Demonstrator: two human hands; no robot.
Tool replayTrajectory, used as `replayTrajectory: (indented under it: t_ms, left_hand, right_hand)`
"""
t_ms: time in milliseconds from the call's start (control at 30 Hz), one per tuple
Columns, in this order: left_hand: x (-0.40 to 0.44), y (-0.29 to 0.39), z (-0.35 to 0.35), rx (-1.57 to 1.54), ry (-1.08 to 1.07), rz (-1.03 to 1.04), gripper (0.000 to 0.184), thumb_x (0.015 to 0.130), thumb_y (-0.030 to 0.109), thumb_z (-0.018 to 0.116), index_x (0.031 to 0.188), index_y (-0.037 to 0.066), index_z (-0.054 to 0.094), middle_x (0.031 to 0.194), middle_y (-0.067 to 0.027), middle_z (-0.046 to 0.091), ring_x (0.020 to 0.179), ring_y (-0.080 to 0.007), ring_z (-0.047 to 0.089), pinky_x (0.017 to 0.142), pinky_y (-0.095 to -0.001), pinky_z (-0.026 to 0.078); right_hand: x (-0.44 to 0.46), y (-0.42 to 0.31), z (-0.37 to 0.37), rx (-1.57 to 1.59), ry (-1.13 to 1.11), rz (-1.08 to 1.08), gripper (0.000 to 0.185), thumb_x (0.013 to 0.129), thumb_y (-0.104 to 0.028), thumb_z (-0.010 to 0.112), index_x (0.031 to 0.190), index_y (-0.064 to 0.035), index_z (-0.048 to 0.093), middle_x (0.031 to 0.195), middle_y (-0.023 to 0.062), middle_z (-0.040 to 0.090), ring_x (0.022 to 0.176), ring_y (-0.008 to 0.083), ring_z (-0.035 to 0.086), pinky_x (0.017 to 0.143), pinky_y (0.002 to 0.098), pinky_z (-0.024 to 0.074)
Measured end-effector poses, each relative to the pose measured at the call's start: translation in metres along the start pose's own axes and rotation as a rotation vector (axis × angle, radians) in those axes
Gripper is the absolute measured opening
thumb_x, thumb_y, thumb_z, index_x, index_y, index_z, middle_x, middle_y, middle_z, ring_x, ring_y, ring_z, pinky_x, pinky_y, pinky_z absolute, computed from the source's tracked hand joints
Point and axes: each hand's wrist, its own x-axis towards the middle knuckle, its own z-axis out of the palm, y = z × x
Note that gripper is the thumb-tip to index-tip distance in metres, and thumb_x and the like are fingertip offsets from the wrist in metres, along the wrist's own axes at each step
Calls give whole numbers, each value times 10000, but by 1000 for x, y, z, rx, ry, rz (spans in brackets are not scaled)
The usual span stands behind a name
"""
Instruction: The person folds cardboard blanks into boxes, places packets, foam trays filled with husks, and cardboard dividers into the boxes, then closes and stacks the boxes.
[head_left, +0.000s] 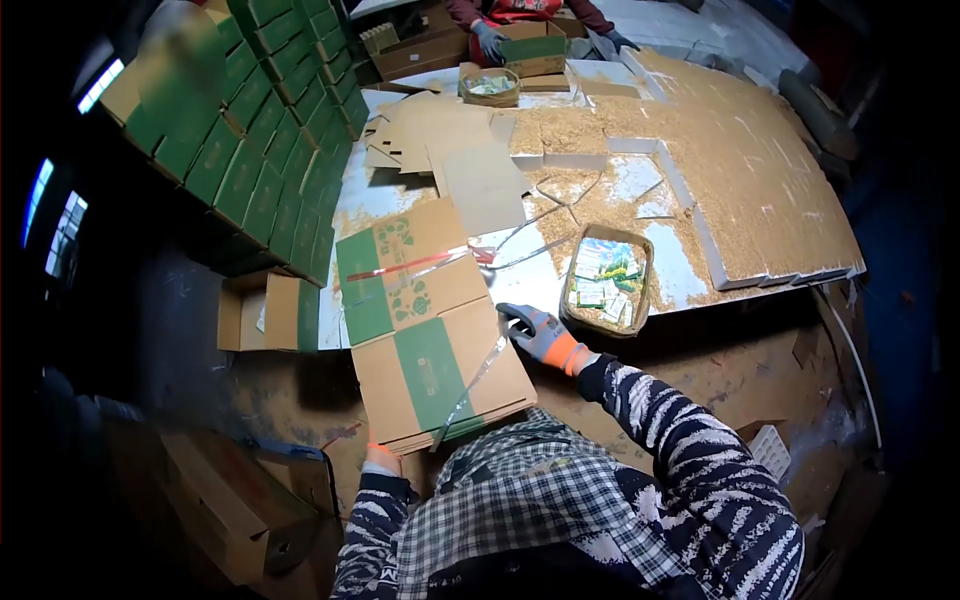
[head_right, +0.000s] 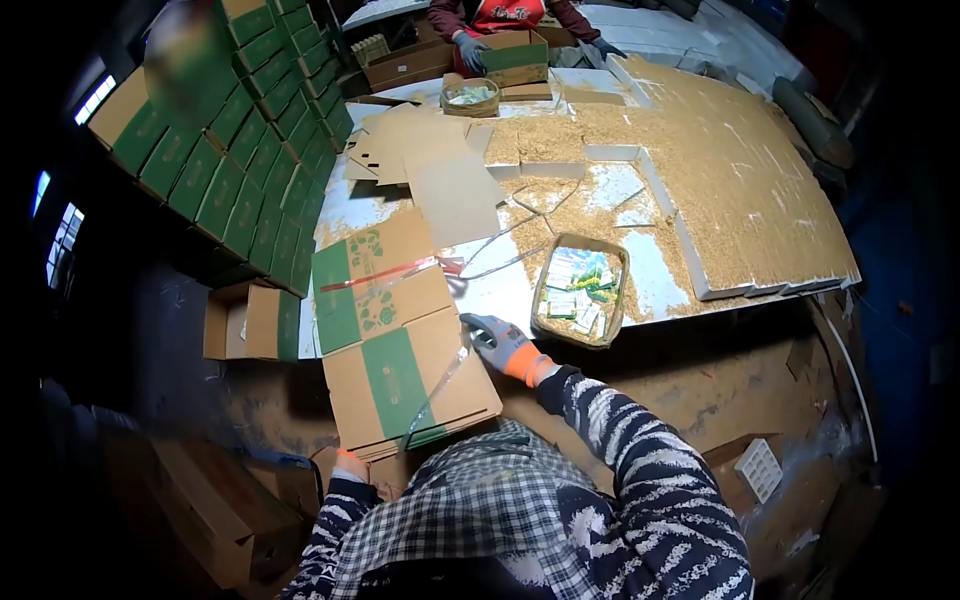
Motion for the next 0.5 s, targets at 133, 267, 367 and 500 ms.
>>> replayTrajectory:
  t_ms: [133, 267, 367, 500]
  left_hand:
    - [-7, 11, -17, 44, 26, -23, 552, 1007, 450, 393, 1459, 132, 394, 1466, -111, 444, 1339, -306, 429, 1094, -506, 361]
    - [1, 17, -24, 66, 39, -58, 549, 1007, 447, 392, 1460, 136, 394, 1466, -111, 444, 1340, -307, 426, 1094, -510, 359]
    - [11, 23, -23, 94, 20, -77, 547, 1007, 444, 392, 1460, 138, 394, 1466, -112, 444, 1341, -307, 425, 1094, -513, 357]
    - [26, 25, -21, 129, -26, -107, 544, 1007, 441, 391, 1461, 142, 394, 1466, -112, 444, 1343, -308, 423, 1093, -516, 354]
  right_hand:
    - [60, 6, -10, -75, 270, -144, 169, 797, -75, 608, 956, -78, 662, 1004, 127, 657, 937, 313, 635, 832, 379, 514]
    - [133, 2, -6, -574, 430, -92, 374, 807, -232, 649, 1159, -121, 591, 1192, 172, 579, 1099, 366, 554, 938, 410, 463]
    - [162, 20, 3, -411, 328, -217, 479, 824, -252, 658, 1271, -125, 544, 1263, 199, 563, 1118, 369, 561, 955, 403, 464]
    - [122, 24, -7, -126, 60, 53, 361, 899, -255, 575, 1226, -102, 587, 1115, 189, 653, 1029, 376, 613, 899, 405, 492]
